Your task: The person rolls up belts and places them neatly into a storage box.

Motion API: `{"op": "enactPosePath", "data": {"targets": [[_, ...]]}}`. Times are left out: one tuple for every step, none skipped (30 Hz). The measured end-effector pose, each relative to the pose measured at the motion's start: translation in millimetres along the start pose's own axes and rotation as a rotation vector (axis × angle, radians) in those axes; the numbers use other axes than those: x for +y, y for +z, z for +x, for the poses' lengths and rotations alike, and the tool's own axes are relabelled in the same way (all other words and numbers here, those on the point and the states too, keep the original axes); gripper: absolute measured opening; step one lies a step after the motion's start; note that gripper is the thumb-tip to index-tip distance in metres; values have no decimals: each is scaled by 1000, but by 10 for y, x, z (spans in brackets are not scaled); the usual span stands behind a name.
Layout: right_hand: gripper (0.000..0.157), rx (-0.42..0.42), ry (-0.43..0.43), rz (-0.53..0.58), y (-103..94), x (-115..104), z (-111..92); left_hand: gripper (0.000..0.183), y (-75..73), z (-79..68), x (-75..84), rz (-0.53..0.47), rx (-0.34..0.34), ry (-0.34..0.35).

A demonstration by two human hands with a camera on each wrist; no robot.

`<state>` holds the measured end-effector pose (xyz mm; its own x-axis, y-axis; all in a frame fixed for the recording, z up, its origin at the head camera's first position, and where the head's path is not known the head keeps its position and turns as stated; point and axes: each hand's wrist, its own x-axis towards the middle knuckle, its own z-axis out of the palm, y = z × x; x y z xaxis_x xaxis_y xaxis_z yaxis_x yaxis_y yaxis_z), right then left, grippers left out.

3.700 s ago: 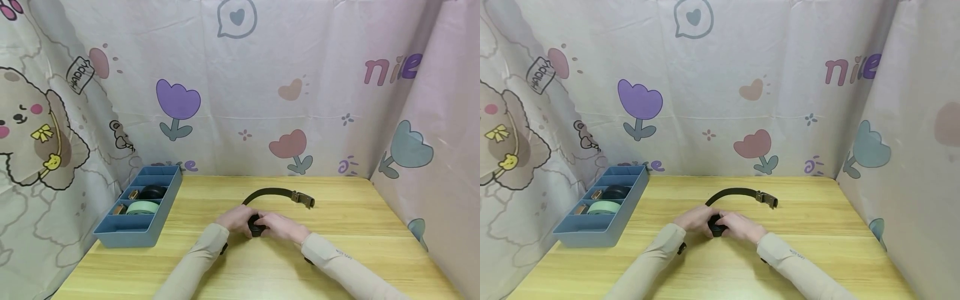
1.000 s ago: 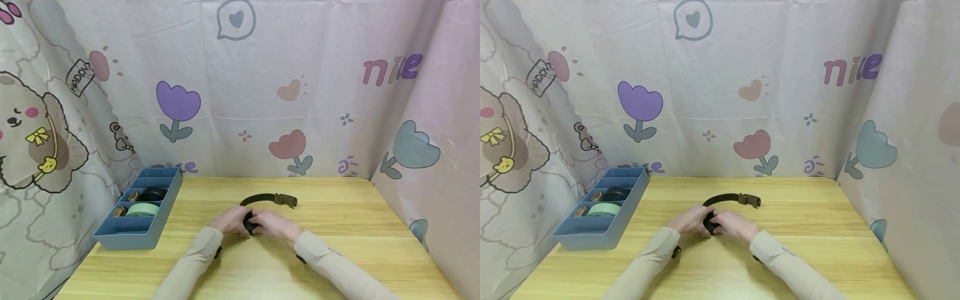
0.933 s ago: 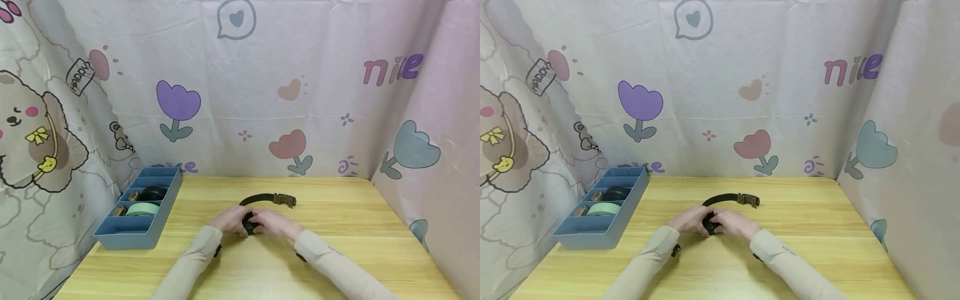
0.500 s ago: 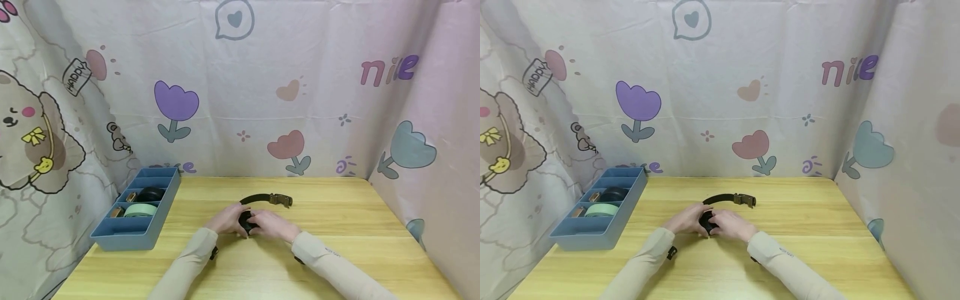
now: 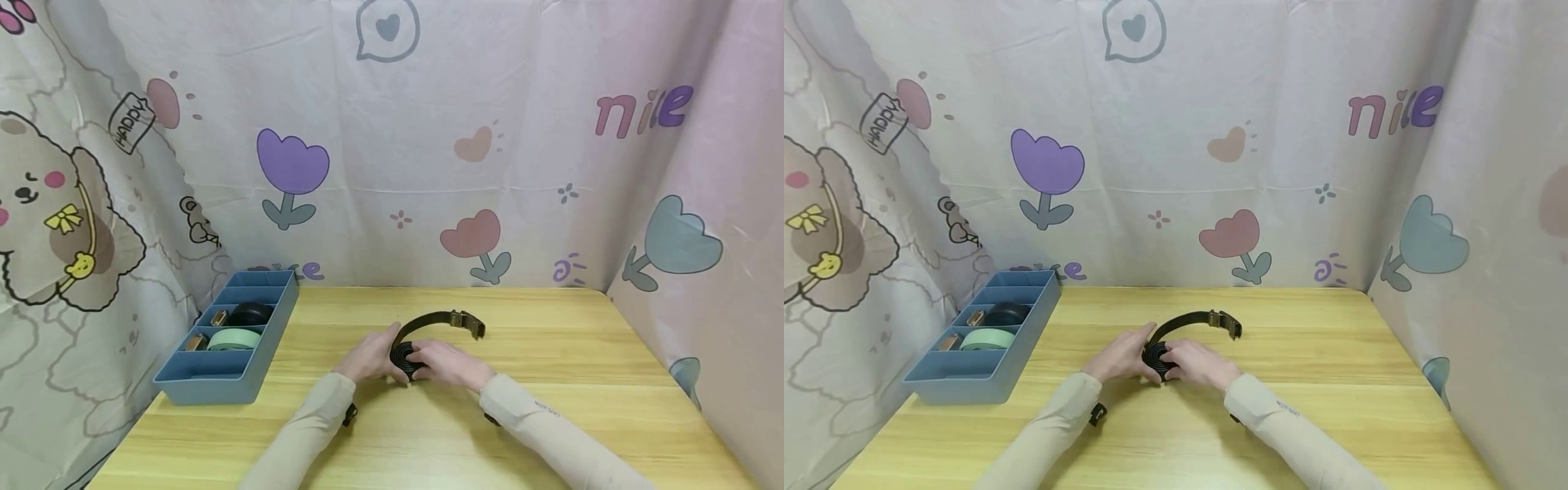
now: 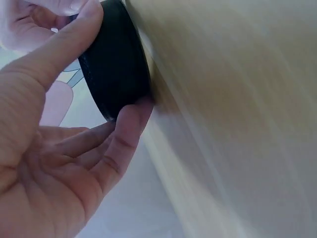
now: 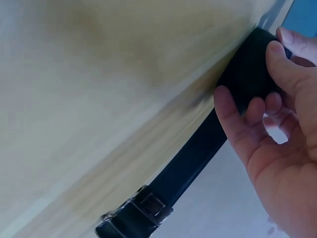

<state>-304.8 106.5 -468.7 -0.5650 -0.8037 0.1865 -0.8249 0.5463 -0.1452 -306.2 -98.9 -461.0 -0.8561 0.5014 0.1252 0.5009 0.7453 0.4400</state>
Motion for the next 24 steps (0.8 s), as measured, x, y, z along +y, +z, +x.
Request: {"op": "enactPosePath", "data": {"targets": [[18, -6, -12, 1, -12, 7, 2, 95, 2, 11, -3, -11, -14, 1], [18, -14, -24, -1, -25, 13, 3, 92, 5, 22, -3, -19, -30, 1], [18, -23, -39, -12, -39, 19, 5, 88, 6, 32, -2, -28, -45, 0], [19, -31, -48, -23, -51, 26, 5, 86, 7, 42, 0, -35, -61, -2], [22, -42, -54, -39, -64, 31, 2, 82, 8, 53, 1, -41, -74, -2], [24, -53, -57, -56, -75, 35, -1, 79, 11, 64, 3, -45, -85, -3], [26, -64, -54, -71, -85, 37, -5, 77, 14, 75, 7, -47, -93, -3], [28, -69, -45, -87, -92, 37, -10, 74, 18, 82, 14, -46, -98, -7], [29, -71, -34, -107, -95, 36, -14, 73, 24, 88, 22, -38, -97, -13], [29, -70, -20, -117, -91, 31, -17, 70, 33, 94, 24, -32, -93, -18], [28, -64, -8, -125, -84, 20, -18, 67, 42, 97, 30, -21, -85, -26], [26, -52, -1, -129, -72, 8, -15, 62, 52, 99, 39, -12, -75, -30], [23, -38, 5, -138, -57, -4, -13, 58, 61, 99, 50, 2, -61, -37], [19, -21, 6, -148, -40, -17, -11, 56, 70, 97, 61, 19, -47, -42], [17, -3, 4, -155, -22, -29, -12, 54, 76, 95, 74, 31, -34, -48], [15, 11, 1, -156, -5, -41, -11, 53, 80, 93, 85, 47, -22, -51], [16, 26, -4, -158, 11, -46, -11, 53, 82, 87, 100, 65, -15, -53], [17, 36, -10, -164, 24, -45, -11, 52, 82, 86, 107, 78, -12, -49], [19, 40, -18, -170, 31, -36, -14, 53, 83, 88, 108, 90, -16, -44], [21, 42, -29, -168, 31, -25, -16, 53, 84, 89, 103, 89, -24, -34], [24, 40, -44, -165, 28, -7, -18, 53, 81, 91, 94, 84, -37, -22], [27, 31, -60, -163, 22, 14, -15, 54, 77, 94, 82, 78, -51, -6], [30, 25, -78, -168, 10, 33, -14, 54, 74, 98, 68, 67, -68, 6], [31, 14, -89, -175, -1, 48, -10, 55, 69, 102, 58, 50, -84, 14]]}}
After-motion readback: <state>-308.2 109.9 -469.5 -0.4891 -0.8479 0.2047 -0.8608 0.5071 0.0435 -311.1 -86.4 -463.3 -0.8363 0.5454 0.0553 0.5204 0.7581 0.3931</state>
